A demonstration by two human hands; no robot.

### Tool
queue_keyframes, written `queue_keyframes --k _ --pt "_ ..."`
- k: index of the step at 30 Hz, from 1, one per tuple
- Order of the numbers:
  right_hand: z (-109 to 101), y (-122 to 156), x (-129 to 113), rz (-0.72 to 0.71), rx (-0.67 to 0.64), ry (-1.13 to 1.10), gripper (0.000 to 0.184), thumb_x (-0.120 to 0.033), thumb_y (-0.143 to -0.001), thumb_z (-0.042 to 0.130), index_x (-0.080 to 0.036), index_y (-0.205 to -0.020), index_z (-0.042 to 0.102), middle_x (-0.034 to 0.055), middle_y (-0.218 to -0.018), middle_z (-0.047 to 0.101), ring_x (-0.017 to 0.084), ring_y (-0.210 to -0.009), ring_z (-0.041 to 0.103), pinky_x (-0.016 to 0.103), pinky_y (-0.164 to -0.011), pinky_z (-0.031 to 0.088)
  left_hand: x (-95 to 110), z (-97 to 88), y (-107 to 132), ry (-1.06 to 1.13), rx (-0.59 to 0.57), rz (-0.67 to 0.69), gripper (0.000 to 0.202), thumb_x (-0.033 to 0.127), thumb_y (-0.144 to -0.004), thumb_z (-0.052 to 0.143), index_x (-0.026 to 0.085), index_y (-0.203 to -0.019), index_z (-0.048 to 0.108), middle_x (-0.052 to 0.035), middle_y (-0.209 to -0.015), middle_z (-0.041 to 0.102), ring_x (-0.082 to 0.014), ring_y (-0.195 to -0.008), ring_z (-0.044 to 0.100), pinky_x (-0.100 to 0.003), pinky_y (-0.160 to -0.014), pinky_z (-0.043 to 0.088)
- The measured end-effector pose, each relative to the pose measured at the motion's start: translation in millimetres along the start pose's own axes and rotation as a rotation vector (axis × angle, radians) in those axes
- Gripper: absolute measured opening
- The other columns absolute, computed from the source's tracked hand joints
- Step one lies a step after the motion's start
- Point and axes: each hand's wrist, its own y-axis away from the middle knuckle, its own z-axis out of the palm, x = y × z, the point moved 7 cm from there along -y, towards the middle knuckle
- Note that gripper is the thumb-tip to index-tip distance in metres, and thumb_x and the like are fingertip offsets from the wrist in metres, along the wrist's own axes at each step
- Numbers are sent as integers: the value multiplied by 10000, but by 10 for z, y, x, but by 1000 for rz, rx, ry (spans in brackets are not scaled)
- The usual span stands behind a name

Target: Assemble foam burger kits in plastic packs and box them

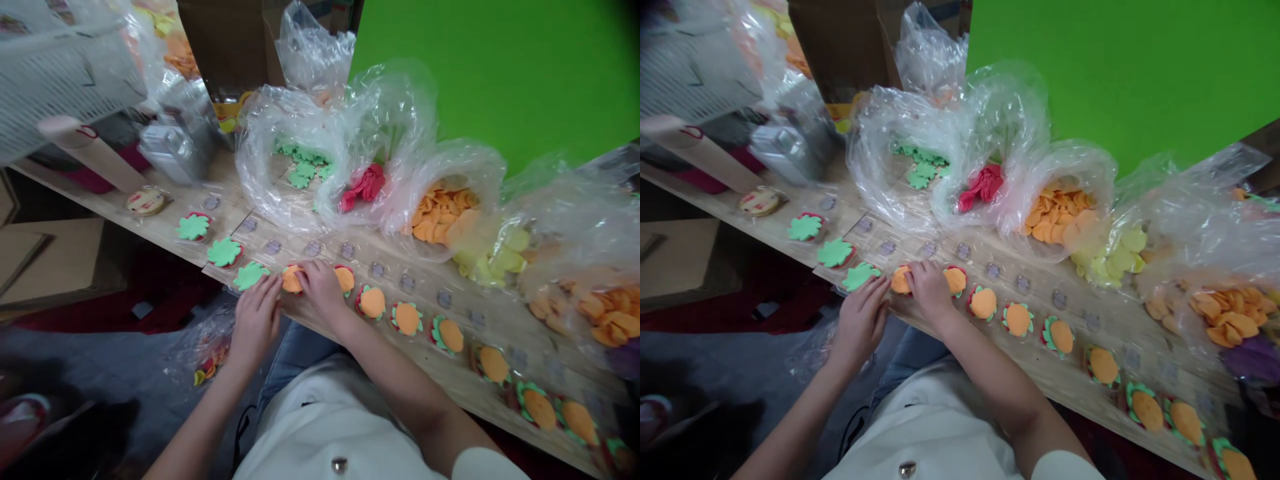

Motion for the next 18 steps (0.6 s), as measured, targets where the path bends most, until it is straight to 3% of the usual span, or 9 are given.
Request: queue_keyframes --k 4,6,10,12,15,18 --pt "-208 99 20 16 92 70 264 -271 -906 403 -167 -1078 573 88 -989 584 196 -939 510 318 -852 413 149 128 48 -140 -110 71 489 246 -857 431 192 -1340 382 -110 -1401 384 -262 -1331 252 -502 -1073 141" --pt "-262 222 4 2 66 123 299 -212 -897 394 -166 -1156 538 101 -1077 568 206 -1013 484 333 -889 398 194 174 78 -186 -144 96 507 297 -852 451 200 -1345 382 -120 -1435 316 -283 -1345 204 -527 -1071 109" --pt "-137 504 -103 -88 -66 258 428 -186 -858 448 -160 -1285 443 123 -1391 362 302 -1299 224 450 -1004 285 189 195 96 -238 -79 91 602 347 -826 493 172 -1377 324 -158 -1468 197 -315 -1357 131 -554 -1060 97" --pt "-43 579 -139 -92 -100 274 472 -229 -852 476 -151 -1312 409 126 -1450 261 330 -1344 92 505 -1037 212 176 244 79 -255 -87 109 656 342 -837 471 151 -1412 220 -157 -1461 217 -300 -1356 149 -558 -1064 59" --pt "-15 601 -177 -72 -125 259 507 -234 -849 479 -164 -1339 367 131 -1460 235 333 -1357 36 553 -1049 154 161 321 56 -265 -138 135 664 323 -863 413 152 -1430 115 -143 -1450 263 -277 -1341 211 -563 -1065 12" --pt "-263 615 -207 -111 -90 204 515 -223 -839 477 -183 -1340 367 127 -1437 285 311 -1357 63 534 -1056 178 198 276 57 -218 -128 134 654 341 -873 385 159 -1433 99 -166 -1446 272 -297 -1329 233 -600 -1045 15"
